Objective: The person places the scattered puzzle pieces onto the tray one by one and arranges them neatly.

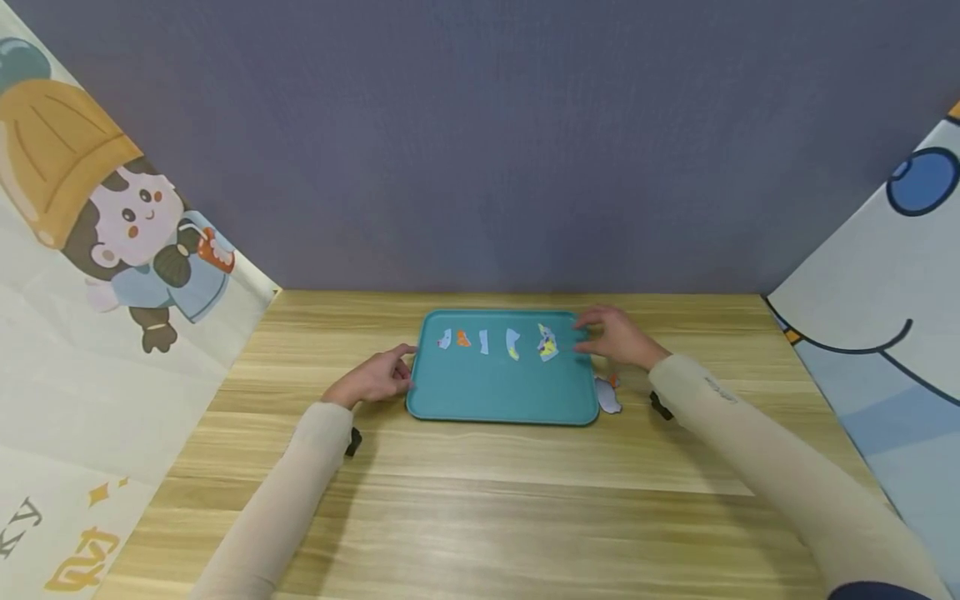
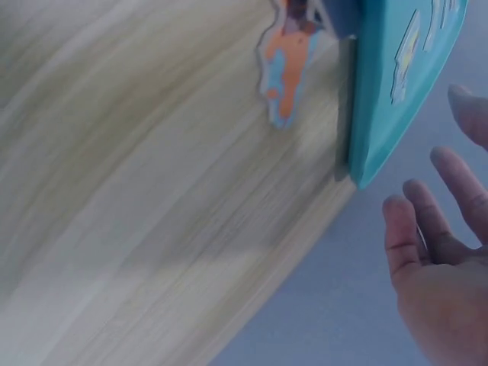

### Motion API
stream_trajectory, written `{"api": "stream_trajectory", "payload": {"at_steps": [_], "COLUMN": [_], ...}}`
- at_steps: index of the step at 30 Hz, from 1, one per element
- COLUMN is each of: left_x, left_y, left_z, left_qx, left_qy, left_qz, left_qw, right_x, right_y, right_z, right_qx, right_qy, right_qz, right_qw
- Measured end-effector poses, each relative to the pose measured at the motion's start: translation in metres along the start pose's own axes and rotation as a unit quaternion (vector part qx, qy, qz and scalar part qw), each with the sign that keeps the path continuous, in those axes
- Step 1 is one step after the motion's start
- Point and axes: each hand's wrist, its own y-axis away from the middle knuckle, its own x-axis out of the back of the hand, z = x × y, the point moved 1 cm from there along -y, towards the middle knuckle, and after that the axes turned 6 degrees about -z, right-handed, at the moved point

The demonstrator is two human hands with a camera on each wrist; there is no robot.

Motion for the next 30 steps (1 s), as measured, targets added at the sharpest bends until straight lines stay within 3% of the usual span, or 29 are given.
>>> {"api": "stream_trajectory", "payload": {"at_steps": [12,17,21,30], "left_x": [-0.001,-0.001,-0.001,-0.001], "left_y": [0.000,-0.001,-0.002,-0.001], "left_z": [0.000,-0.001,-0.003,0.000], "left_qx": [-0.001,0.001,0.005,0.007], "left_qy": [-0.005,-0.004,-0.004,-0.004], "left_qz": [0.002,0.001,0.002,0.000], "left_qw": [1.0000,1.0000,1.0000,1.0000], "right_x": [0.006,0.002,-0.005,-0.012], "right_y": [0.036,0.048,0.052,0.054], "right_z": [0.018,0.026,0.032,0.039], "right_qx": [-0.018,-0.016,-0.013,-0.002], "right_qy": [-0.003,0.009,0.015,0.010], "right_qz": [-0.003,-0.025,-0.040,-0.027], "right_qw": [0.9998,0.9995,0.9990,0.9996]}}
